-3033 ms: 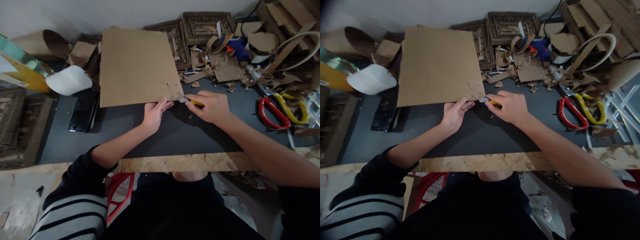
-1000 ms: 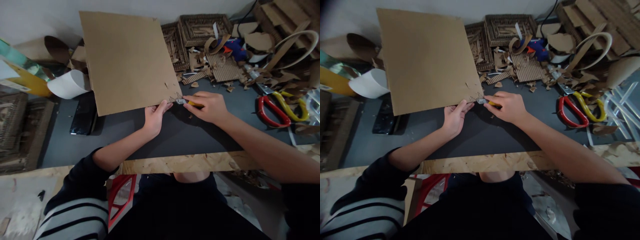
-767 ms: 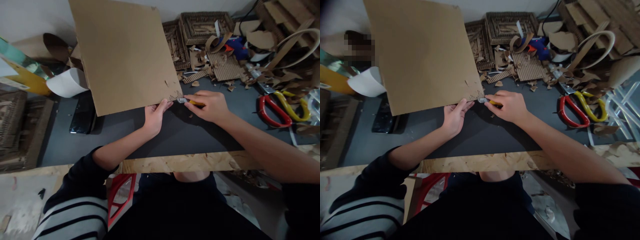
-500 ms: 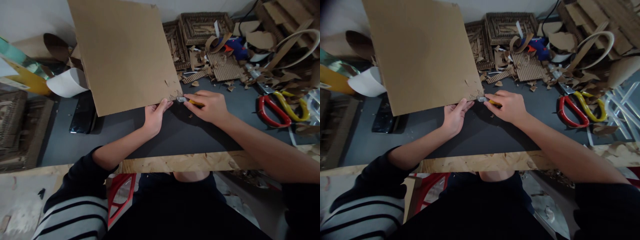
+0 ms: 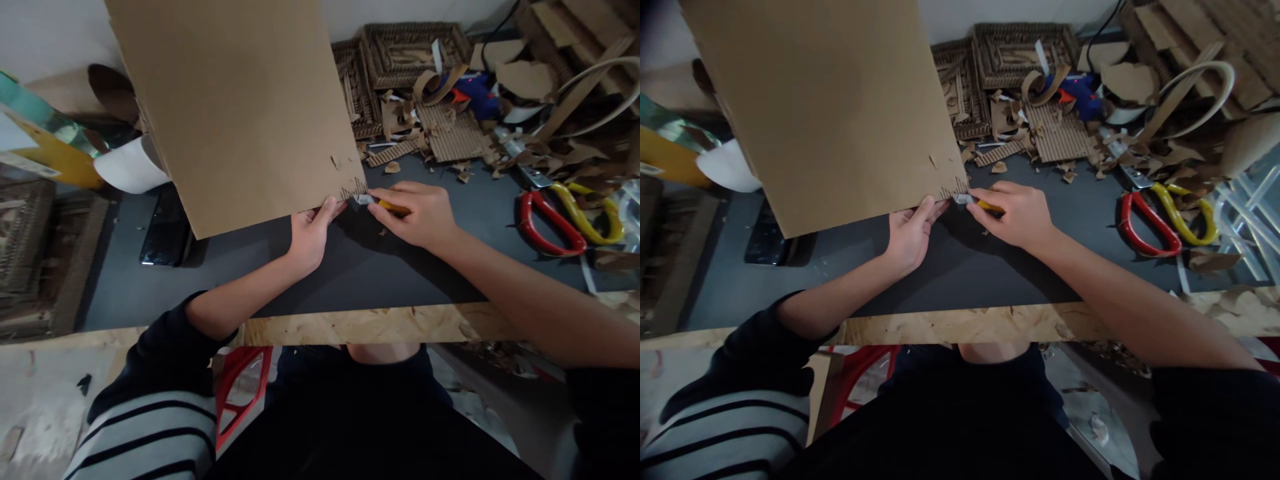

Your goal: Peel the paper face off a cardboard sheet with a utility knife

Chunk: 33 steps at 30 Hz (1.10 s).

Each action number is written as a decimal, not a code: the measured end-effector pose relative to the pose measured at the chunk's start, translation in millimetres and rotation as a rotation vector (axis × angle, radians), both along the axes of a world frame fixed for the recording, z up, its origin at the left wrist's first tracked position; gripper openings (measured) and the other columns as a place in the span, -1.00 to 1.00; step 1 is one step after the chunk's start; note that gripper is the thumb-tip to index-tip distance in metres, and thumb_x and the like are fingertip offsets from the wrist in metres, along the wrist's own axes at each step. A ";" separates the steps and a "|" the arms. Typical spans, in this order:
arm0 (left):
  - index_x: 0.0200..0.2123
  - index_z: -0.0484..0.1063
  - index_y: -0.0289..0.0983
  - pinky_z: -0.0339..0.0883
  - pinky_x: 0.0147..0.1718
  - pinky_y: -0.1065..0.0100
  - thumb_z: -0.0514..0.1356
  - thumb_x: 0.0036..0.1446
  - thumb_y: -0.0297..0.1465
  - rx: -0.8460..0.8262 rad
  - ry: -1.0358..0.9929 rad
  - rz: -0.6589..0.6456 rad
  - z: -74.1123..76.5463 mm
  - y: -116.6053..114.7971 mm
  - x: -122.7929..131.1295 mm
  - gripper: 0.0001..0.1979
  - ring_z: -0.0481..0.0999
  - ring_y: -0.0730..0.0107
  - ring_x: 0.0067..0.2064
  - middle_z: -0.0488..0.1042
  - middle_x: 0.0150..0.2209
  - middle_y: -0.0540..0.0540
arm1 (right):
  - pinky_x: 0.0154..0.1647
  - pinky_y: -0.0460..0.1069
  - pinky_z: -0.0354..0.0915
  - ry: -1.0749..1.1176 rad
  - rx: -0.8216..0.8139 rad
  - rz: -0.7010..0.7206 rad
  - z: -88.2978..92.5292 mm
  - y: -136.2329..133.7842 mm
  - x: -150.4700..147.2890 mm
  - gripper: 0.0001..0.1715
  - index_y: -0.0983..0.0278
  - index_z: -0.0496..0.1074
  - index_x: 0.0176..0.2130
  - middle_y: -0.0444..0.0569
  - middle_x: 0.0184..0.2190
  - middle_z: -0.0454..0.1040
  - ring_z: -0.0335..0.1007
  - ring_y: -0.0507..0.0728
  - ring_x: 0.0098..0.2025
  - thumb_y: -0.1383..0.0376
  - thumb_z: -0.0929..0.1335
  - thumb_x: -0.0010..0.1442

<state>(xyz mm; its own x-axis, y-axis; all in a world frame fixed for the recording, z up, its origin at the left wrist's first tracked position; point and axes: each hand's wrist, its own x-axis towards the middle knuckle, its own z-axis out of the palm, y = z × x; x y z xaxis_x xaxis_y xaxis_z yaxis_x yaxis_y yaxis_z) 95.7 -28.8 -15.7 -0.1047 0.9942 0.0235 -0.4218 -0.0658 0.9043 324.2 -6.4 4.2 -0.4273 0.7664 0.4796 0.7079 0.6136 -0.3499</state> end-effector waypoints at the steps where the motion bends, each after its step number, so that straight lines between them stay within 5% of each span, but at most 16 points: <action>1: -0.22 0.69 -0.09 0.64 0.24 0.08 0.63 0.06 -0.13 -0.006 0.001 0.007 -0.3 0.2 0.0 -0.69 0.80 0.16 0.05 0.80 -0.07 -0.01 | -0.22 0.06 0.43 -0.004 -0.004 0.000 0.1 -1.1 -0.9 -0.48 0.14 0.74 0.14 0.04 -0.17 0.74 0.65 0.21 -0.19 -0.05 0.33 0.56; 14: -0.17 0.69 -0.11 0.55 0.34 -0.01 0.62 0.04 -0.02 0.024 0.032 0.018 -2.4 1.0 -0.8 -0.59 0.78 0.02 0.12 0.79 -0.06 -0.08 | -0.25 0.06 0.35 -0.024 -0.043 -0.081 3.0 -9.0 -9.0 -0.49 0.10 0.73 0.16 0.02 -0.19 0.70 0.61 0.21 -0.20 -0.04 0.31 0.58; 22: -0.17 0.71 -0.15 0.48 0.42 -0.09 0.60 0.09 -0.12 -0.026 0.012 0.047 -0.5 -0.4 -0.2 -0.67 0.74 -0.05 0.22 0.79 0.00 -0.07 | -0.26 0.05 0.33 -0.116 -0.069 -0.179 2.2 -12.4 -21.6 -0.53 0.09 0.68 0.25 0.06 -0.13 0.68 0.61 0.26 -0.14 0.00 0.34 0.57; 29: -0.17 0.72 -0.17 0.45 0.45 -0.11 0.57 0.16 -0.16 -0.023 0.018 0.061 2.2 -0.9 3.4 -0.72 0.73 -0.08 0.23 0.80 -0.05 -0.08 | 0.00 0.16 0.49 0.005 -0.058 -0.139 6.9 -9.0 -23.5 -0.36 0.17 0.44 0.50 0.10 -0.08 0.63 0.59 0.29 -0.07 0.03 0.28 0.60; 33: -0.17 0.70 -0.17 0.47 0.44 -0.08 0.59 0.13 -0.15 0.006 -0.011 0.015 2.9 -1.7 4.5 -0.69 0.76 -0.01 0.19 0.80 -0.05 -0.10 | 0.21 0.25 0.42 0.086 0.030 -0.376 17.6 10.9 -4.0 -0.25 0.24 0.27 0.59 0.24 0.02 0.62 0.51 0.39 0.14 0.02 0.07 0.66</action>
